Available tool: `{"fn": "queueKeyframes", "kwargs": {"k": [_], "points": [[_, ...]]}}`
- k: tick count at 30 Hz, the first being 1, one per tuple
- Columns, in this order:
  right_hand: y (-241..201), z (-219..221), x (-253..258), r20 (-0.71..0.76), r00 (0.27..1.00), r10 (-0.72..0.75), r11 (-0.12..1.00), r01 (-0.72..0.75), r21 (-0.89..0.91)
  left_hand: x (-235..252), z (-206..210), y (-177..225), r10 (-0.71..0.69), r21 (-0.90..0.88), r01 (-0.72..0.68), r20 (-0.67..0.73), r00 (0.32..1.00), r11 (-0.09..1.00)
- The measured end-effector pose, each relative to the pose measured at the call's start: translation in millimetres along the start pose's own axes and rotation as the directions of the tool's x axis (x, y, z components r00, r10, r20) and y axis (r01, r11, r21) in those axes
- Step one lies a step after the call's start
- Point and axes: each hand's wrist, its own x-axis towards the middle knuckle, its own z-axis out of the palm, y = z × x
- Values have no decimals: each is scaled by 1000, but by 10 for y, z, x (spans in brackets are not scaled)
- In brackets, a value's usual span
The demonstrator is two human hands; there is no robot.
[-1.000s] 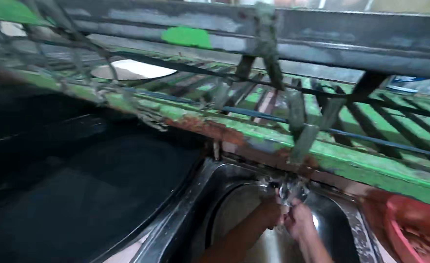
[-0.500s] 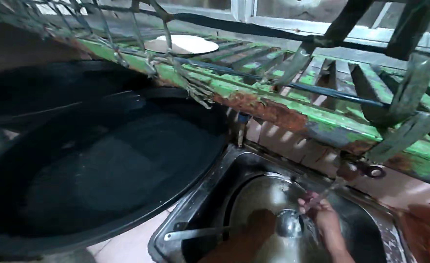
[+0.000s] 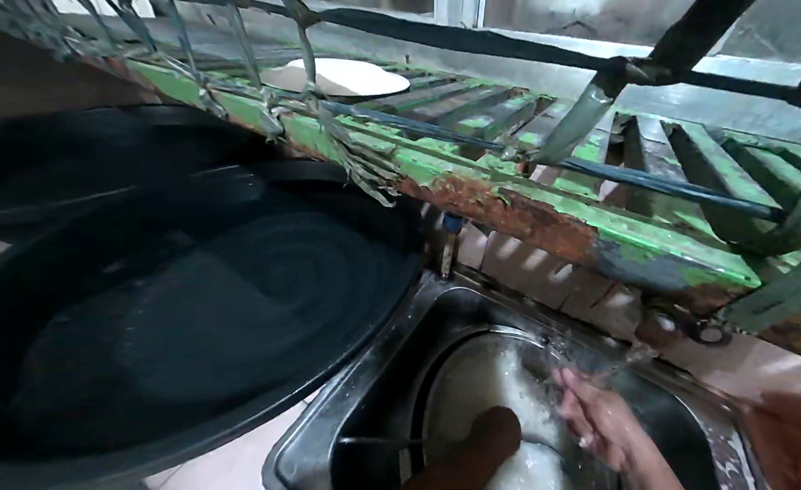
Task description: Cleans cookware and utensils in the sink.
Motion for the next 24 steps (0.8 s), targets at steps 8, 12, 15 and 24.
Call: {"fn": "queueKeyframes", "kwargs": {"k": [8, 12, 15, 24], "points": [[44, -779, -269, -287, 953, -101, 993, 77, -92, 89, -538, 1112, 229, -510, -291, -182, 956, 810], [20, -751, -360, -302, 947, -109, 978, 47, -204, -192, -908, 1297, 311, -439, -386, -235, 921, 811], [98, -576, -284, -304, 944, -131, 984, 88, -152, -83, -840, 870, 267, -66, -281, -169, 949, 957], [-13, 196, 155, -168, 985, -24, 983, 54, 176, -423, 158, -324, -56, 140, 56, -1, 998, 989]]}}
